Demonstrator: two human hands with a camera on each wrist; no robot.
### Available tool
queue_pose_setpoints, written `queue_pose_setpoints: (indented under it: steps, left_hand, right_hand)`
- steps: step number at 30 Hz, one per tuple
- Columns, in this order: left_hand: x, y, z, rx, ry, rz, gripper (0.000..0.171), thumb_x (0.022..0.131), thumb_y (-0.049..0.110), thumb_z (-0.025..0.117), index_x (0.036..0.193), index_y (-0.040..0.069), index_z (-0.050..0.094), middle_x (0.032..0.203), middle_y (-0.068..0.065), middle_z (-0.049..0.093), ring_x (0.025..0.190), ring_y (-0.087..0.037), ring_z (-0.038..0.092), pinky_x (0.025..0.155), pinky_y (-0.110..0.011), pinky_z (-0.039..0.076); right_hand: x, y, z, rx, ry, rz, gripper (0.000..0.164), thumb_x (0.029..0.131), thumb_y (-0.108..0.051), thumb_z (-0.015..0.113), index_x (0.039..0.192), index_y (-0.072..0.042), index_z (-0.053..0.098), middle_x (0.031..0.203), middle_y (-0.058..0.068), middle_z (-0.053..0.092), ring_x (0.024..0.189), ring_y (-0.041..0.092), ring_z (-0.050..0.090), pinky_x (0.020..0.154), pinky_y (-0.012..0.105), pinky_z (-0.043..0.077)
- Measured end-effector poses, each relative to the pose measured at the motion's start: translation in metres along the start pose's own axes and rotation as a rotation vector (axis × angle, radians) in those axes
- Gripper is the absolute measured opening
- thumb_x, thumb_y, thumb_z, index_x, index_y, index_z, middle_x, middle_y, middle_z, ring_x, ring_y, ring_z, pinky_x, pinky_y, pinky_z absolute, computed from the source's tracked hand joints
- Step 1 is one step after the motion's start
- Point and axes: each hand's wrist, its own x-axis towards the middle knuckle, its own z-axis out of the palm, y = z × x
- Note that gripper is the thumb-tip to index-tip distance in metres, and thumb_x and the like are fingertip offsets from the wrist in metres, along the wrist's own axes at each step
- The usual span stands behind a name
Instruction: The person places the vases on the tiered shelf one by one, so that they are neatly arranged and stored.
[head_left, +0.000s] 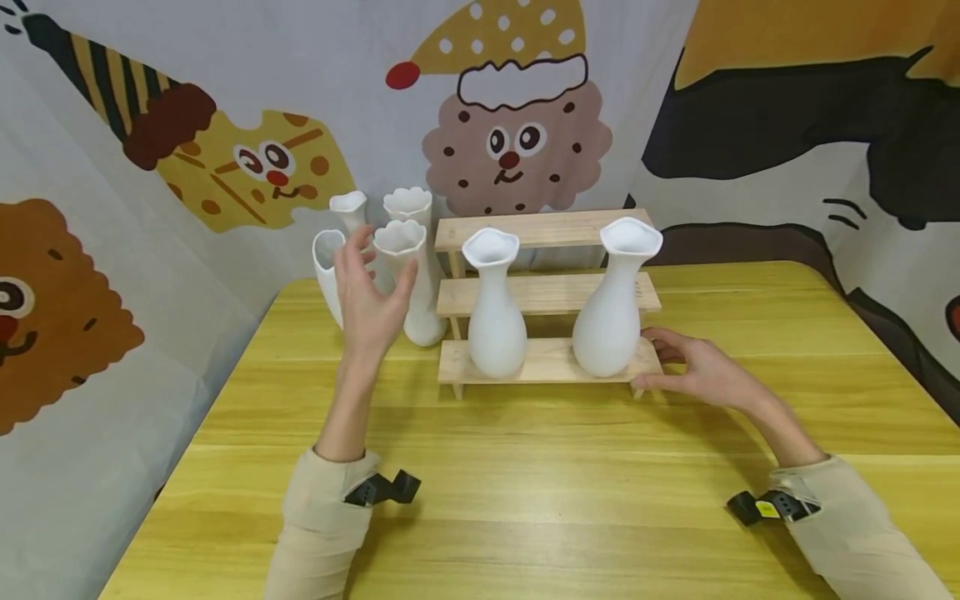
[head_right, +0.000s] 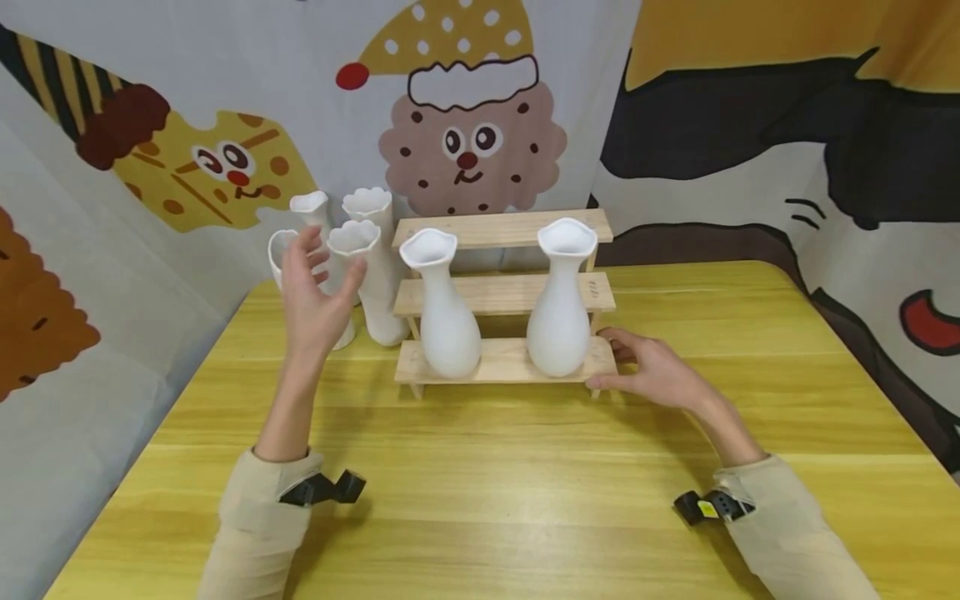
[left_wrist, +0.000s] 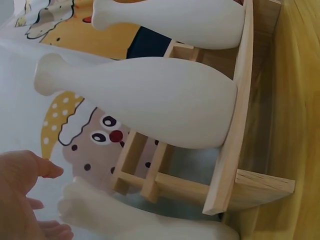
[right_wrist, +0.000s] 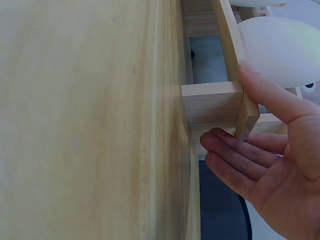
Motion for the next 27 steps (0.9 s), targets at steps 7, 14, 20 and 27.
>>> queue_pose_setpoints:
  steps: [7, 14, 20, 27]
  left_hand:
    - [0.003, -0.012, 0.004, -0.012, -0.040, -0.032, 0.070, 0.089, 0.009, 0.073, 0.147, -0.003, 0.037, 0.133, -0.027, 0.046, 0.119, -0.039, 0.051, 0.102, -0.049, 0.043]
    - [0.005, -0.021, 0.008, -0.017, -0.064, -0.059, 0.074, 0.090, 0.008, 0.073, 0.150, -0.005, 0.031, 0.131, -0.029, 0.049, 0.117, -0.039, 0.052, 0.102, -0.050, 0.043]
    - [0.007, -0.025, 0.013, -0.052, -0.068, -0.110, 0.078, 0.090, 0.006, 0.073, 0.152, -0.006, 0.027, 0.133, -0.029, 0.048, 0.117, -0.038, 0.051, 0.103, -0.048, 0.042]
    - [0.010, -0.028, 0.021, -0.080, -0.055, -0.141, 0.077, 0.089, 0.007, 0.073, 0.150, -0.007, 0.028, 0.137, -0.028, 0.049, 0.119, -0.038, 0.051, 0.102, -0.047, 0.043]
  right_hand:
    - [-0.001, -0.003, -0.002, -0.007, -0.001, -0.004, 0.071, 0.089, -0.032, 0.080, 0.143, 0.001, 0.049, 0.123, 0.019, 0.066, 0.110, 0.036, 0.064, 0.093, 0.057, 0.051]
    - [-0.001, -0.004, -0.003, -0.004, -0.001, -0.012, 0.070, 0.088, -0.031, 0.080, 0.142, 0.001, 0.050, 0.122, 0.019, 0.067, 0.109, 0.035, 0.065, 0.094, 0.058, 0.050]
    - [-0.001, -0.003, -0.002, -0.009, 0.000, -0.019, 0.070, 0.088, -0.031, 0.080, 0.142, 0.002, 0.050, 0.121, 0.019, 0.067, 0.109, 0.036, 0.065, 0.094, 0.059, 0.049]
    - [0.000, 0.000, 0.000, -0.011, 0.005, -0.006, 0.071, 0.088, -0.033, 0.080, 0.143, 0.001, 0.049, 0.121, 0.018, 0.067, 0.109, 0.035, 0.065, 0.094, 0.059, 0.049]
